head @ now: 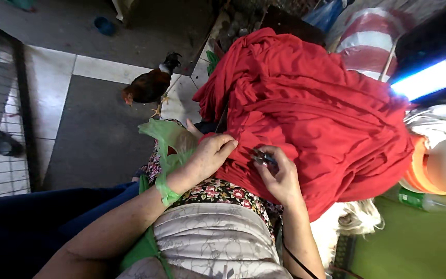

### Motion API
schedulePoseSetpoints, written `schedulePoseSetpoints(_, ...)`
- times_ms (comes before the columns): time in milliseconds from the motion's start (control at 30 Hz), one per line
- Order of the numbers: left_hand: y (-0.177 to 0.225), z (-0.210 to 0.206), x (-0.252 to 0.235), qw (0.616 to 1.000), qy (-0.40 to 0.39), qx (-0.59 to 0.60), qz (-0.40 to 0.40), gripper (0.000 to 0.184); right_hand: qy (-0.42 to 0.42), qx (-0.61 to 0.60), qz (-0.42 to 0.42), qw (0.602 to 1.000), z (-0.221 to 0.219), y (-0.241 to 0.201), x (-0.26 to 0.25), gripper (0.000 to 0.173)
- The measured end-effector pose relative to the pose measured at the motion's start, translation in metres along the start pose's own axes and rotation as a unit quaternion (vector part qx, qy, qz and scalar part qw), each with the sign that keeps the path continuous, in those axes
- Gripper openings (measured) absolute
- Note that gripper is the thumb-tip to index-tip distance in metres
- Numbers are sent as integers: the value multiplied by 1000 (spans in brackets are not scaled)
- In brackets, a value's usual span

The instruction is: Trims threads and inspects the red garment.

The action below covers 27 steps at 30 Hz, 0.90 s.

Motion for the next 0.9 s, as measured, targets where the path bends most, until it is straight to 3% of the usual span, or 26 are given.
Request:
schedulePoseSetpoints(133, 2, 1, 2, 997, -11, 75, 25, 25, 55, -103, 12, 993, -5, -11, -11, 17)
schedulePoseSetpoints(233, 6, -1, 4, 997, -21, 76, 5, 25, 55, -76, 75, 993, -14, -18, -21, 20)
schedulePoseSetpoints(333, 7, -1, 4, 997, -24, 71, 1, 24, 69, -73, 115, 988, -21, -20, -26, 12)
schedulePoseSetpoints(633, -3, -2, 2, 996, -40, 73, 25, 29, 56, -255, -78, 962, -15, 0, -20, 13)
schedulePoseSetpoints(767, 1, 1, 4, 998, -6, 59, 35, 23, 70, -293, -78, 951, -17, 3, -20, 13)
schedulePoseSetpoints(833, 3, 6, 7, 998, 20, 61, 28, 25, 84, -276, -52, 956, -18, 1, -18, 9)
schedulePoseSetpoints(900, 8, 8, 11, 996, -2, 86, 30, 27, 85, -248, -3, 965, -20, -4, -15, 4)
Point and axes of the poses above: each hand's wrist, its own x-axis away from the middle knuckle, its own z-axis out of the back of the hand, y = z × x, the point moved 2 cm from there along -x, towards the middle knuckle, and after that the axes turned 4 degrees about -y, right-handed, at the moved point
